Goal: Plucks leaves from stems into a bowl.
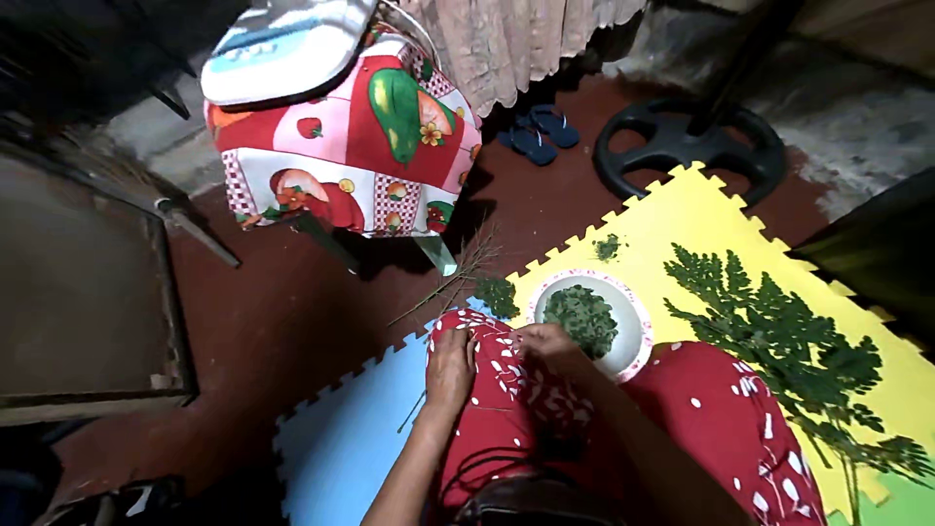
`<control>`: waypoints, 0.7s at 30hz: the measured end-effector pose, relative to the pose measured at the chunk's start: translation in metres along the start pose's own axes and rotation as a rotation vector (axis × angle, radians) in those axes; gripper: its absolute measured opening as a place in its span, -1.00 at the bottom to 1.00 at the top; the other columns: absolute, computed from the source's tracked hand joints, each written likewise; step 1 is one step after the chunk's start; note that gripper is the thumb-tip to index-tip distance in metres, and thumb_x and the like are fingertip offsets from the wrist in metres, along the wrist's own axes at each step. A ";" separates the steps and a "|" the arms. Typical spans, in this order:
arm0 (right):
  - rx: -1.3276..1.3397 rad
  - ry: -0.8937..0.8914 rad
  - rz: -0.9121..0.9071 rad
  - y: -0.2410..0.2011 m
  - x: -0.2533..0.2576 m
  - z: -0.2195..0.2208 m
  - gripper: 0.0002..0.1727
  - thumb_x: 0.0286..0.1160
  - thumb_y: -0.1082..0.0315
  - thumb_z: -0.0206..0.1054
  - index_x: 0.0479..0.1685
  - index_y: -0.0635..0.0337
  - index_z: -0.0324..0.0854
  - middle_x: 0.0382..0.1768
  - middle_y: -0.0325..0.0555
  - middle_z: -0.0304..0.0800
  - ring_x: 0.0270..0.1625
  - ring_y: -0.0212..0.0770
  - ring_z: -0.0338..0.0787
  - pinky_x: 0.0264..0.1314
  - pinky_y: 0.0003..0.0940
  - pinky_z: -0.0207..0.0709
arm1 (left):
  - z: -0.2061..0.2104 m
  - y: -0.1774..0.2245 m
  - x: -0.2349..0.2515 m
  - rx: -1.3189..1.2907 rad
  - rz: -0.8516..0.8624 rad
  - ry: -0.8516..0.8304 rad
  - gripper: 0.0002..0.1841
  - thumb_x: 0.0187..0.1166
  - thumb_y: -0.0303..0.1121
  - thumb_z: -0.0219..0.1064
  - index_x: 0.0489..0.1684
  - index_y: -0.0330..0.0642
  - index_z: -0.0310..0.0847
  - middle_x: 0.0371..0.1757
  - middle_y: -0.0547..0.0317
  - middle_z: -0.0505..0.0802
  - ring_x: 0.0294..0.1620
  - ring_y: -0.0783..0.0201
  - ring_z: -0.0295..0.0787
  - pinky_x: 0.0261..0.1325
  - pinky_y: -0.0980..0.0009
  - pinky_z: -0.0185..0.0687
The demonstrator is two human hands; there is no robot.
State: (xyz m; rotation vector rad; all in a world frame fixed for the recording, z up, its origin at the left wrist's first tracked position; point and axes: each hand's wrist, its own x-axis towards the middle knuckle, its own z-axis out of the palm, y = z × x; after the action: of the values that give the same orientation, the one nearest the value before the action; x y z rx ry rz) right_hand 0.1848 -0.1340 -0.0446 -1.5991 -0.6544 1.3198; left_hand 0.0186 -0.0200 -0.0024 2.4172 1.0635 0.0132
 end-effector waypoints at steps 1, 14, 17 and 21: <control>0.075 0.029 0.055 -0.006 0.001 0.003 -0.67 0.81 0.48 0.04 0.29 0.52 0.58 -0.02 0.09 0.77 -0.13 -0.30 0.78 0.07 -0.37 0.67 | 0.000 -0.003 -0.002 -0.030 -0.017 0.029 -0.67 0.78 -0.41 0.12 0.26 -0.48 0.66 0.28 -0.37 0.75 0.37 -0.24 0.70 0.48 -0.06 0.53; 0.504 0.051 0.013 -0.030 0.001 0.042 -0.74 0.77 0.44 0.14 0.22 0.42 0.56 -0.42 -0.31 0.67 -0.51 -0.49 0.61 -0.38 -0.57 0.58 | -0.013 -0.006 -0.026 0.015 0.147 0.154 -0.76 0.67 -0.46 0.24 -0.13 -0.49 0.78 -0.07 -0.32 0.86 0.11 -0.28 0.81 0.29 -0.18 0.56; 0.458 0.177 0.007 -0.040 -0.004 0.041 -0.93 0.61 0.53 0.29 -0.22 0.33 0.65 -0.67 -0.37 0.60 -0.68 -0.55 0.50 -0.56 -0.66 0.45 | -0.006 -0.006 -0.029 0.041 0.271 0.247 -0.86 0.53 -0.54 0.31 -0.24 -0.45 0.78 -0.17 -0.26 0.86 -0.02 -0.25 0.84 0.08 -0.18 0.62; 0.416 0.300 0.016 -0.048 -0.009 0.033 -0.91 0.48 0.65 0.33 -0.20 0.35 0.54 -0.70 -0.29 0.61 -0.72 -0.48 0.56 -0.59 -0.62 0.51 | -0.001 -0.011 -0.028 0.062 0.326 0.304 -0.89 0.47 -0.58 0.33 -0.27 -0.43 0.78 -0.22 -0.23 0.86 -0.09 -0.23 0.86 0.00 -0.14 0.65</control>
State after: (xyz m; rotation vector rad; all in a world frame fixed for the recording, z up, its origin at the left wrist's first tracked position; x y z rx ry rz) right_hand 0.1581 -0.1104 0.0023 -1.4170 -0.1683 1.1083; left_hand -0.0087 -0.0329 -0.0006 2.6772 0.7866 0.4764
